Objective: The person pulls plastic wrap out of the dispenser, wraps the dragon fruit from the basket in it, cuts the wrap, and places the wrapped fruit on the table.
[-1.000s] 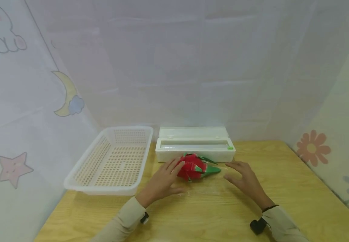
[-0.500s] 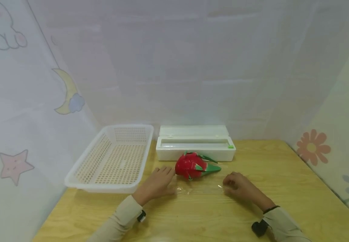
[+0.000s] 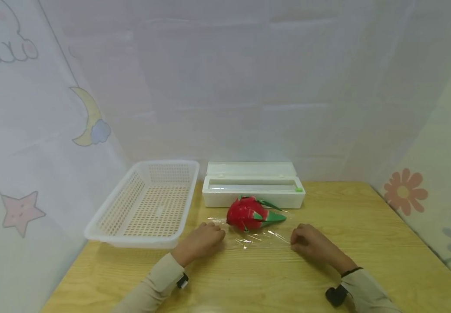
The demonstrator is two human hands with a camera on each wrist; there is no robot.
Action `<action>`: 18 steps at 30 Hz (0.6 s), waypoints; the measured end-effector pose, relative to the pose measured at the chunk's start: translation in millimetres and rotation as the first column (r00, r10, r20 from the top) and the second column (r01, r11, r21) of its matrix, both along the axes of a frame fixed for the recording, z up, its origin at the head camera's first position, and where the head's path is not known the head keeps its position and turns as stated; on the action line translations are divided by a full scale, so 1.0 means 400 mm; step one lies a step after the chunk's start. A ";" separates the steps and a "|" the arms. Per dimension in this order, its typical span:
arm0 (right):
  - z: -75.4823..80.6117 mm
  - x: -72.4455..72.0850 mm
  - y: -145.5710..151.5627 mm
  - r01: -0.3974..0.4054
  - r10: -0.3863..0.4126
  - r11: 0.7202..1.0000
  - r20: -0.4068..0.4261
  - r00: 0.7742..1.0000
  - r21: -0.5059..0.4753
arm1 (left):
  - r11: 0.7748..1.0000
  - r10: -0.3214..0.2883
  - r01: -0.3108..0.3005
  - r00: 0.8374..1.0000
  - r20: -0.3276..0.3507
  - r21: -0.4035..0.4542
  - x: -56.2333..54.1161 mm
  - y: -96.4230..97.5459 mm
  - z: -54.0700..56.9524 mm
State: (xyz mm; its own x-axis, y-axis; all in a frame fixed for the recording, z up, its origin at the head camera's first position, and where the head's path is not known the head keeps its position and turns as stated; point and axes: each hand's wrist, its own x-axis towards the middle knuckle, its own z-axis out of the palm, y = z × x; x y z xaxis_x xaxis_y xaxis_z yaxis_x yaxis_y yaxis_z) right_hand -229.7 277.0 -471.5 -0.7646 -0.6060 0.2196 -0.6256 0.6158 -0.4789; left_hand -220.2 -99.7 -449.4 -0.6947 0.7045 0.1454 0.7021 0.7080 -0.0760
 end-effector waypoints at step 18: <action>0.021 0.023 -0.013 0.075 -0.072 0.996 0.061 0.996 -0.050 | 0.993 -0.074 0.071 0.997 0.032 0.091 0.004 -0.015 0.006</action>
